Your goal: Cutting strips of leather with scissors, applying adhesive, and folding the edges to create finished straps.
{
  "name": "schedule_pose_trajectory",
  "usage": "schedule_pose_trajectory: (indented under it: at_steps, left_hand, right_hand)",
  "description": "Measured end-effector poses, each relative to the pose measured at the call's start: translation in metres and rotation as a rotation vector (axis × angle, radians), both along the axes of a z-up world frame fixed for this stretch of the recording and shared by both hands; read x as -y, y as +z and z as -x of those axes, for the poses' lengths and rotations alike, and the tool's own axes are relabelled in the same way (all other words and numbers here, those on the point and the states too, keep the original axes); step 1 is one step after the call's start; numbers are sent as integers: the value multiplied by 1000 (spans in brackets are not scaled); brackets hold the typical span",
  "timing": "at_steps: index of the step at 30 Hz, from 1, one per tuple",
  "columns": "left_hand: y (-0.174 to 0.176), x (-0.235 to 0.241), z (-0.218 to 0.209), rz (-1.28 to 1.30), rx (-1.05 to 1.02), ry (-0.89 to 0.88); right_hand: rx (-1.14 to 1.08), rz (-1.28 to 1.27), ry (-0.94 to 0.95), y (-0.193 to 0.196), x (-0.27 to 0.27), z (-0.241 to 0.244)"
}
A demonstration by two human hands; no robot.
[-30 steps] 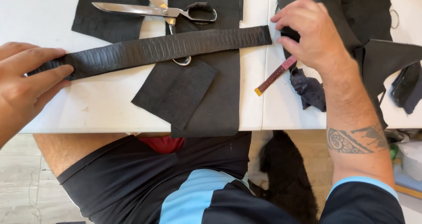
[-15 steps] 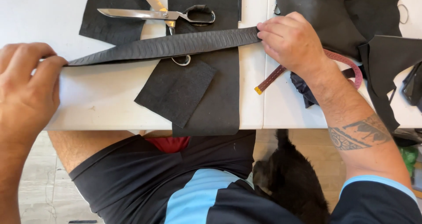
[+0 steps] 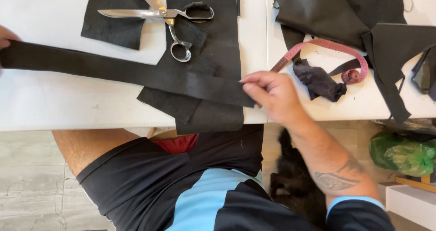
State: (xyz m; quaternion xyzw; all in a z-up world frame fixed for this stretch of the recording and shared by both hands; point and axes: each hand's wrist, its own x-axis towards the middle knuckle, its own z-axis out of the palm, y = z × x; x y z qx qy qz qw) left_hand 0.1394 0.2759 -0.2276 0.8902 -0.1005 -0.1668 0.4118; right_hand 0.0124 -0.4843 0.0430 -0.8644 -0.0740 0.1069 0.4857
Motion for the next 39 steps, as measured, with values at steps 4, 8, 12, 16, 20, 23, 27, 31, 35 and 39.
schedule_pose_trajectory:
  at_steps: [4,8,12,16,20,23,27,31,35,39]
  left_hand:
    - [218,311,84,-362,687,43]
    - [266,469,136,-188,924,-294]
    - [254,515,127,30,880,-364]
    - [242,509,123,235,744,-377]
    - [243,505,124,276,711,-369]
    - [243,505,125,290,686,-380]
    - [246,503,125,292,677,-384]
    - [253,506,124,285,674,-402]
    - [253,511,123,250,726,-445]
    - [253,512,123,235,731,-448]
  right_hand:
    - [-27,-17,-98,-13,-16,16]
    - [-145,-160,-147,-9,-18,23]
    - [-182,-376,-121,-4,-12,22]
    - [-266,-653,-79,-8,-5,34]
    - [-237,-741,-53,-12,-10,47]
    - [-207,-743,-91,-13,-15,53]
    - [-231,-763,-138,-16,-17,55]
    - [-212,-710,-129,-9,-15,55]
    - [-219,-741,-209,-16,-9,57]
    - [-236,-735,-272,-21,-5,60]
